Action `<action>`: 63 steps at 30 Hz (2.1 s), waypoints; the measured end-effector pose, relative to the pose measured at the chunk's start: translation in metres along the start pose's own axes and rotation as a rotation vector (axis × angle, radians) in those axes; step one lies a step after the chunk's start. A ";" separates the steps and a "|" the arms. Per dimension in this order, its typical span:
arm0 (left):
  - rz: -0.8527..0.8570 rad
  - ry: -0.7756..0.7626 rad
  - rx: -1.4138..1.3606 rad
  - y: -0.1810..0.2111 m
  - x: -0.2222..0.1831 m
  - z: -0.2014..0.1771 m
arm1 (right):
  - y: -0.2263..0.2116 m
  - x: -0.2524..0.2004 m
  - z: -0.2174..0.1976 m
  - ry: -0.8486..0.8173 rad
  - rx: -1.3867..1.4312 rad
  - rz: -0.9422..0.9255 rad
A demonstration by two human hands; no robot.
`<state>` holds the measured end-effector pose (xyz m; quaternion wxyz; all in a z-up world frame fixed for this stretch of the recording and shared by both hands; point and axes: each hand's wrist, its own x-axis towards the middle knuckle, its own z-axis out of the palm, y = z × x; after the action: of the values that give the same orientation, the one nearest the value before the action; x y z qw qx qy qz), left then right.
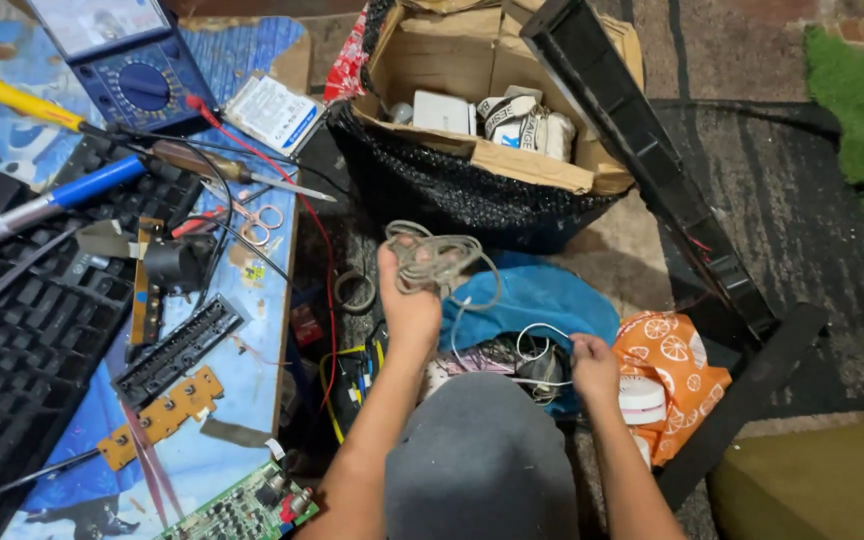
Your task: Cleaning and inspecting a circuit board using a brush and a small tool on a cluttered workbench.
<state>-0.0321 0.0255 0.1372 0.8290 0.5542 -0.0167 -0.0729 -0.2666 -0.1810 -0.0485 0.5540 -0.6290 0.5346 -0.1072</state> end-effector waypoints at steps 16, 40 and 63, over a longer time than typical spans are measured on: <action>0.343 -0.678 0.344 0.166 -0.063 0.052 | -0.280 -0.175 -0.047 -0.717 0.543 -0.363; -0.692 -0.280 -0.046 0.312 -0.255 -0.122 | -0.263 -0.350 -0.009 -0.817 0.665 -0.480; -0.215 -0.909 0.799 0.376 -0.297 -0.134 | -0.260 -0.430 -0.049 -1.182 -0.886 -0.891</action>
<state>-0.2731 0.3305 0.4482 0.4550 0.7342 -0.3384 -0.3732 -0.3324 0.0820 0.3773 0.3514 -0.8908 -0.1455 0.2488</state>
